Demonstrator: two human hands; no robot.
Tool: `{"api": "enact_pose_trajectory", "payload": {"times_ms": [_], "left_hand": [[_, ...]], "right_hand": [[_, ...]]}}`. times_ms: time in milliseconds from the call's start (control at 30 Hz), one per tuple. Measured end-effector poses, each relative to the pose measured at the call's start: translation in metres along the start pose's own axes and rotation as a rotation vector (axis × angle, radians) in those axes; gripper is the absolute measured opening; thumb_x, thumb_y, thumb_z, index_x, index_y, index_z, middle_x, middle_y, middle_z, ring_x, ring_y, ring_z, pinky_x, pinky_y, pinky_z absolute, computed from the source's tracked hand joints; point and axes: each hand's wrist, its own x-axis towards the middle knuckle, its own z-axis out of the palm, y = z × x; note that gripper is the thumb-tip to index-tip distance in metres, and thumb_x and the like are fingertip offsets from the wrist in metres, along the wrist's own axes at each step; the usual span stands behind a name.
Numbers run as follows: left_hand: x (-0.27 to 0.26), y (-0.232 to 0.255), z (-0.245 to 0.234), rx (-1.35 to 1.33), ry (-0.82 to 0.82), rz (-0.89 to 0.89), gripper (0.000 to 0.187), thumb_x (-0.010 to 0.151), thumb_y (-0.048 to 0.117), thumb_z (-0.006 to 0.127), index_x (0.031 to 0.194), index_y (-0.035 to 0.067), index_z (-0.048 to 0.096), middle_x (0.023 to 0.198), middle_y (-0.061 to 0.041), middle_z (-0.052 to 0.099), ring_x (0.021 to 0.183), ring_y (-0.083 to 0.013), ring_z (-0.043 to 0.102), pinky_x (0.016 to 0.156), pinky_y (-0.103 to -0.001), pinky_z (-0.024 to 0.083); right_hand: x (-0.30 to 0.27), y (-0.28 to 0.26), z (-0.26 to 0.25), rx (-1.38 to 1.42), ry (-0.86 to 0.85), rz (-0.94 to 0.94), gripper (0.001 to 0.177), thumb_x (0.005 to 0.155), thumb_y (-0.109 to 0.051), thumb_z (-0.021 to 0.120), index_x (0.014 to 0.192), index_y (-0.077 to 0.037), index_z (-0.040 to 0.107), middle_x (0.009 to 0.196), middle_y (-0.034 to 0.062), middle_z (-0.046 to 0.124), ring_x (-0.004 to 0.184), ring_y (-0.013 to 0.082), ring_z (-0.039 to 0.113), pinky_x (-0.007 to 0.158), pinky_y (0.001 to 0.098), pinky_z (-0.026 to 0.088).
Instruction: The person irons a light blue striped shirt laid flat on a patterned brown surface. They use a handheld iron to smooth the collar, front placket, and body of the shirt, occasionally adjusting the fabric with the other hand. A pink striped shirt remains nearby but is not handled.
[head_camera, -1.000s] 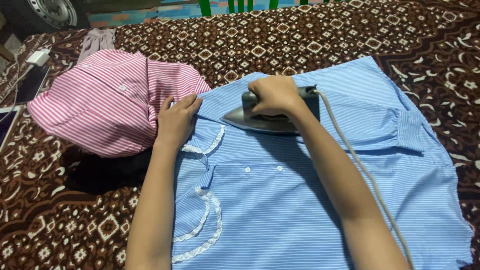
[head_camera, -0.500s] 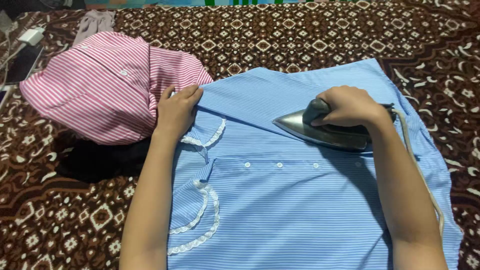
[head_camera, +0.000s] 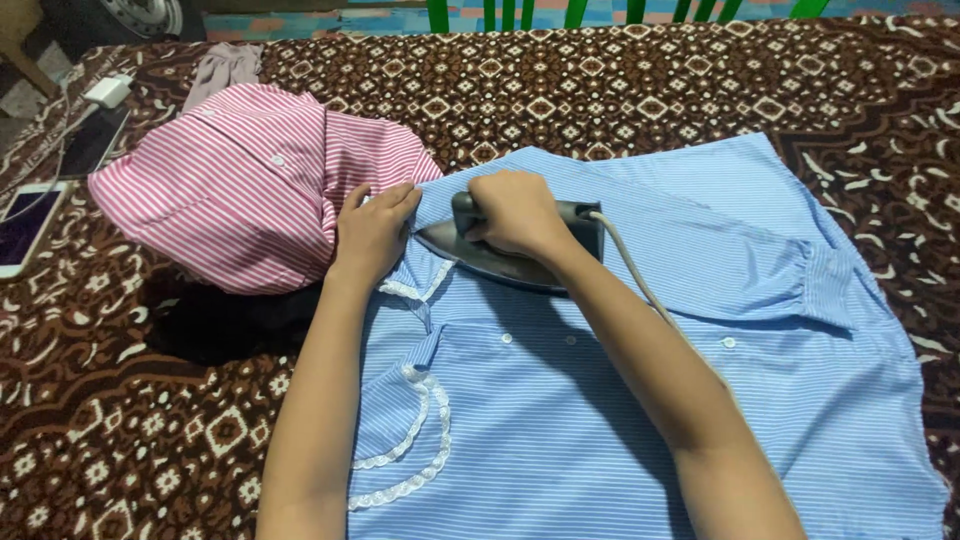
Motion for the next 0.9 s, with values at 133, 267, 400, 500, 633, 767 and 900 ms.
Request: {"api": "enact_pose_trajectory", "payload": {"times_ms": [133,267,400,500,633,767,900], "left_hand": [[0.002,0.002,-0.011,-0.031,-0.037,-0.015,0.053,0.088,0.017,0.070,0.139,0.029,0.062,0.142,0.008,0.065,0.134,-0.0069,0.057,0.117,-0.045,0.031],[0.000,0.003,-0.014,-0.045,-0.044,-0.023,0.056,0.087,0.017,0.072,0.140,0.029,0.061,0.144,0.009,0.064,0.135,-0.0063,0.057,0.117,-0.045,0.031],[0.001,0.003,-0.012,-0.010,-0.049,-0.037,0.056,0.087,0.020,0.072,0.140,0.032,0.060,0.143,0.013,0.063,0.136,-0.0031,0.055,0.119,-0.043,0.029],[0.000,0.002,-0.007,0.003,-0.054,-0.032,0.056,0.087,0.020,0.072,0.141,0.032,0.061,0.144,0.013,0.063,0.136,-0.0030,0.055,0.119,-0.043,0.029],[0.000,0.000,-0.001,0.007,-0.048,-0.034,0.057,0.088,0.021,0.071,0.142,0.031,0.060,0.144,0.011,0.063,0.138,-0.0038,0.054,0.119,-0.045,0.029],[-0.002,-0.003,0.006,0.028,-0.039,-0.039,0.054,0.090,0.021,0.069,0.142,0.032,0.060,0.143,0.012,0.064,0.138,-0.0029,0.054,0.120,-0.044,0.028],[-0.002,-0.002,0.010,0.014,-0.009,-0.010,0.053,0.091,0.021,0.068,0.142,0.030,0.061,0.143,0.009,0.064,0.137,-0.0054,0.055,0.119,-0.046,0.028]], "right_hand": [[-0.007,-0.005,-0.007,-0.074,-0.015,0.015,0.045,0.074,-0.052,0.084,0.105,-0.023,0.068,0.083,0.0067,0.073,0.088,0.0368,0.075,0.077,0.0534,0.058],[-0.056,0.015,-0.049,-0.057,-0.170,0.076,0.047,0.077,-0.053,0.080,0.103,-0.015,0.072,0.089,0.0164,0.075,0.094,0.0426,0.074,0.080,0.0559,0.058],[-0.104,0.058,-0.079,-0.030,-0.312,0.212,0.047,0.075,-0.053,0.080,0.106,-0.018,0.075,0.095,0.0178,0.078,0.103,0.0438,0.073,0.087,0.0567,0.057],[-0.131,0.086,-0.094,-0.062,-0.381,0.334,0.048,0.072,-0.054,0.081,0.106,-0.020,0.076,0.099,0.0159,0.079,0.108,0.0425,0.073,0.093,0.0554,0.056],[-0.145,0.117,-0.089,-0.084,-0.373,0.416,0.045,0.066,-0.053,0.084,0.100,-0.023,0.078,0.093,0.0124,0.080,0.105,0.0404,0.074,0.093,0.0531,0.056],[-0.132,0.106,-0.080,-0.094,-0.318,0.386,0.044,0.068,-0.048,0.085,0.100,-0.019,0.077,0.091,0.0144,0.079,0.103,0.0416,0.074,0.091,0.0539,0.057],[-0.099,0.077,-0.063,-0.086,-0.219,0.239,0.045,0.069,-0.042,0.086,0.102,-0.013,0.075,0.089,0.0171,0.077,0.099,0.0442,0.073,0.087,0.0569,0.057]]}}
